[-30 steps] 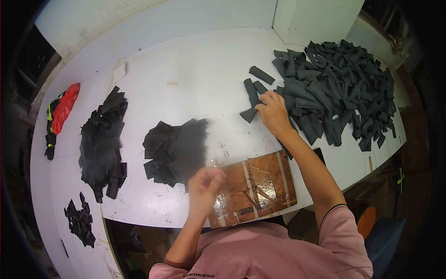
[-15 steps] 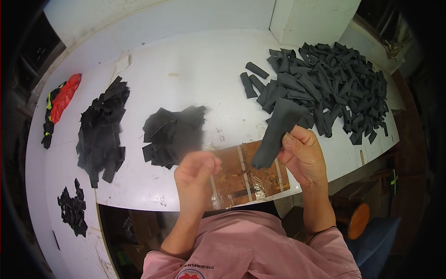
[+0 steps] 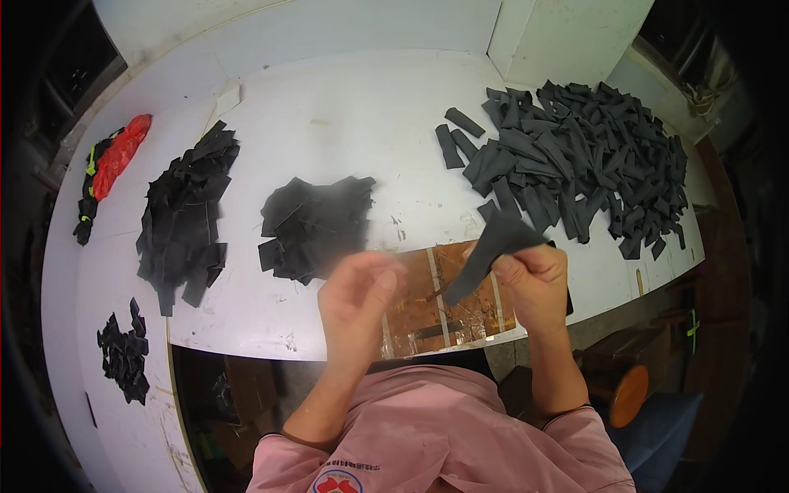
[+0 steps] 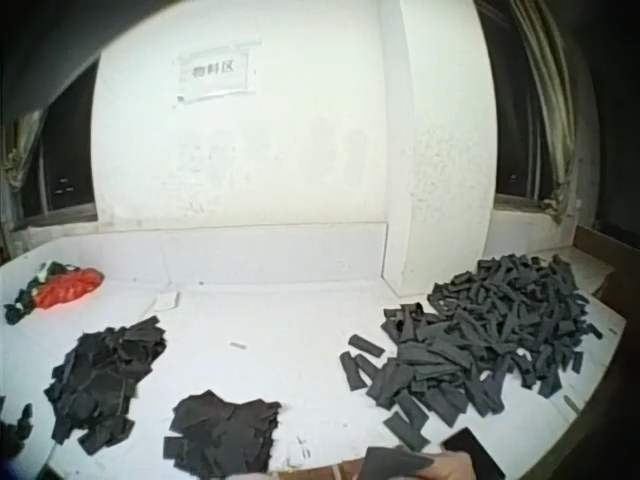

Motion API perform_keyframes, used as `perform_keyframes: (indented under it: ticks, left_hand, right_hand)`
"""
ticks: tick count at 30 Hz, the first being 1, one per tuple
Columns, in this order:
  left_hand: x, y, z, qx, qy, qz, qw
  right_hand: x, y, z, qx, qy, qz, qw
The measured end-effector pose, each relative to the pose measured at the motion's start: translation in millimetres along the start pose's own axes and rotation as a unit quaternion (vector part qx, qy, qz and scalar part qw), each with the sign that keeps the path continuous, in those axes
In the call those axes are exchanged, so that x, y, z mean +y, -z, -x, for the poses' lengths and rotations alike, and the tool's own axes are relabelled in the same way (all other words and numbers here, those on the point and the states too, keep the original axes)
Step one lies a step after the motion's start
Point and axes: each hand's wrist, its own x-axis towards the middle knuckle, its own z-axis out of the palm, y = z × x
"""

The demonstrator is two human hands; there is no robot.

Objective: Manually folding and organizing small black rectangular pieces of material.

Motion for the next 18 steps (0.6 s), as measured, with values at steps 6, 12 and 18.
perform_keyframes:
  ticks: [6, 12, 18]
  left_hand:
    - [5.7, -6.5, -1.6, -0.067, -0.059, -0.022, 0.996]
    - [-1.0, -2.0, -3.6, -0.059, -0.025, -0.016, 0.998]
    - [-2.2, -0.9, -2.9, -0.056, -0.017, -0.013, 0.998]
  right_hand:
    - [-3.7, -6.4, 3.3, 0.038, 0.070, -0.075, 0.994]
    - [-2.7, -4.8, 0.0, -0.019, 0.124, 0.046, 0.991]
    - [17.8, -15.0, 1.9, -0.044, 0.205, 0.116, 0.971]
